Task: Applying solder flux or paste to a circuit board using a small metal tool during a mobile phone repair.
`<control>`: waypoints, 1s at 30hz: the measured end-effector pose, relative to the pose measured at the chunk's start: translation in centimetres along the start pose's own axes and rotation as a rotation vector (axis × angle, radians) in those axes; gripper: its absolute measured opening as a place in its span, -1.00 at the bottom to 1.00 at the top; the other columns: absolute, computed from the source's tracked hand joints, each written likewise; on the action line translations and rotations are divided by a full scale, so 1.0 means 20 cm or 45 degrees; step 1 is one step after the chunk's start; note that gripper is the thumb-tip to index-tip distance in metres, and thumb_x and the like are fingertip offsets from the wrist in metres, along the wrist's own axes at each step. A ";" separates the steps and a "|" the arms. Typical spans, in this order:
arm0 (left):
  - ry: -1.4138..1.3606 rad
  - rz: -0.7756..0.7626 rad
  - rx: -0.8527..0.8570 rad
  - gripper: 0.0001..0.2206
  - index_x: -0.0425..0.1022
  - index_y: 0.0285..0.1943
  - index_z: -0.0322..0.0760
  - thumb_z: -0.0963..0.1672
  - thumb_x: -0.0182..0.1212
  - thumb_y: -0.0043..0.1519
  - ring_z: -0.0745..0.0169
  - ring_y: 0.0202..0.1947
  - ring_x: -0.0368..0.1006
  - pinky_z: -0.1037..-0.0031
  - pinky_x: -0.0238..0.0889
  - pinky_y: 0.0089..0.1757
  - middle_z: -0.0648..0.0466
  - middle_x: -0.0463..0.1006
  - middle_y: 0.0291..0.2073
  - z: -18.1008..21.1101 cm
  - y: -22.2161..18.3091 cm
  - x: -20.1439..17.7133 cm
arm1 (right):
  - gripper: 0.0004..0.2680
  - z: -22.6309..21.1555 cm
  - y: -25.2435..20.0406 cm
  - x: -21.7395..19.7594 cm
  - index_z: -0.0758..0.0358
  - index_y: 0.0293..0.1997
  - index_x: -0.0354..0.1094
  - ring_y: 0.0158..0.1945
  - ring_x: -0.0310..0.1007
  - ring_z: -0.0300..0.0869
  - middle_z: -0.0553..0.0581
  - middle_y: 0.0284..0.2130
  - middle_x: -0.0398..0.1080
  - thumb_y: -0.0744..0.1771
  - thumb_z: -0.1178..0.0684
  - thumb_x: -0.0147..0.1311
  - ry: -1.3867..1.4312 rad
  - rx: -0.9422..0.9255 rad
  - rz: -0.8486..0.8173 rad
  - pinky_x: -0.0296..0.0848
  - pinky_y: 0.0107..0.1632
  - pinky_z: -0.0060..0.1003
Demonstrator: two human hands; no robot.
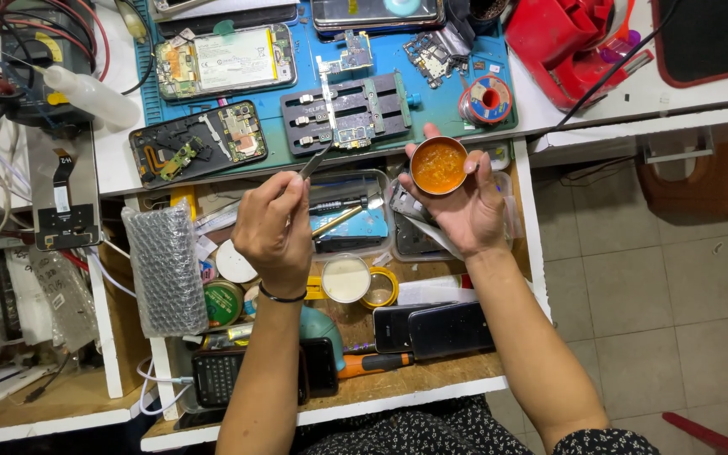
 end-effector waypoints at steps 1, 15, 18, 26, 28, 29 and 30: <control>0.001 0.002 -0.001 -0.89 0.71 -0.21 -0.31 -0.30 0.47 0.17 0.12 -0.35 0.55 0.44 0.42 -0.31 -0.03 0.69 -0.27 0.00 0.00 0.01 | -0.80 0.00 0.00 0.00 0.02 -0.30 0.24 0.45 0.09 0.33 0.28 0.48 -0.02 0.40 -0.20 -0.02 -0.001 0.002 -0.001 0.32 0.30 0.46; 0.038 0.000 0.027 -0.83 0.64 -0.28 -0.29 -0.33 0.51 0.08 0.14 -0.39 0.51 0.43 0.39 -0.35 0.03 0.67 -0.31 -0.03 -0.01 0.02 | -0.79 0.00 -0.01 0.03 0.02 -0.30 0.26 0.44 0.12 0.32 0.27 0.47 0.01 0.40 -0.20 -0.01 -0.021 0.000 0.025 0.34 0.28 0.45; 0.059 0.001 0.037 -0.82 0.62 -0.34 -0.27 -0.33 0.53 0.06 0.16 -0.39 0.49 0.44 0.38 -0.35 0.06 0.66 -0.32 -0.04 -0.02 0.02 | -0.79 0.00 -0.01 0.02 0.03 -0.30 0.26 0.44 0.12 0.33 0.27 0.47 0.01 0.40 -0.20 0.00 -0.013 0.001 0.029 0.34 0.28 0.45; -0.085 -0.004 -0.189 -0.84 0.47 -0.08 -0.28 -0.21 0.40 0.27 0.23 -0.46 0.41 0.52 0.34 -0.40 0.03 0.57 -0.34 -0.04 -0.01 0.01 | -0.80 -0.03 0.01 0.05 0.04 -0.32 0.30 0.47 0.06 0.37 0.29 0.50 -0.05 0.36 -0.20 0.12 -0.055 0.006 0.054 0.36 0.30 0.37; -0.163 -0.091 -0.291 -0.80 0.35 0.05 -0.26 -0.17 0.31 0.39 0.29 -0.44 0.35 0.52 0.34 -0.40 0.02 0.49 -0.29 -0.02 -0.08 -0.04 | -0.79 -0.03 -0.08 0.05 0.06 -0.32 0.37 0.50 -0.01 0.44 0.34 0.53 -0.12 0.32 -0.17 0.26 -0.088 0.009 0.137 0.38 0.31 0.32; -0.081 -0.095 -0.384 -0.77 0.37 0.13 -0.23 -0.07 0.24 0.42 0.35 -0.50 0.24 0.52 0.20 -0.41 0.08 0.49 -0.36 -0.03 -0.08 -0.04 | -0.80 -0.05 -0.06 0.07 0.07 -0.31 0.38 0.49 0.07 0.40 0.34 0.53 -0.11 0.33 -0.17 0.21 -0.071 -0.005 0.096 0.42 0.29 0.31; 0.002 -0.098 -0.476 -0.68 0.39 0.21 -0.21 0.02 0.19 0.45 0.42 -0.56 0.14 0.53 0.07 -0.42 0.15 0.49 -0.43 -0.04 -0.07 -0.05 | -0.81 -0.07 -0.04 0.09 0.08 -0.30 0.38 0.47 0.15 0.35 0.34 0.54 -0.11 0.35 -0.17 0.17 -0.053 -0.020 0.054 0.47 0.28 0.31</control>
Point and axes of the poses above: each hand's wrist, its own y-axis towards the middle knuckle, its own x-axis out of the palm, z = x × y, the point moved 2 cm from there along y, towards the middle knuckle
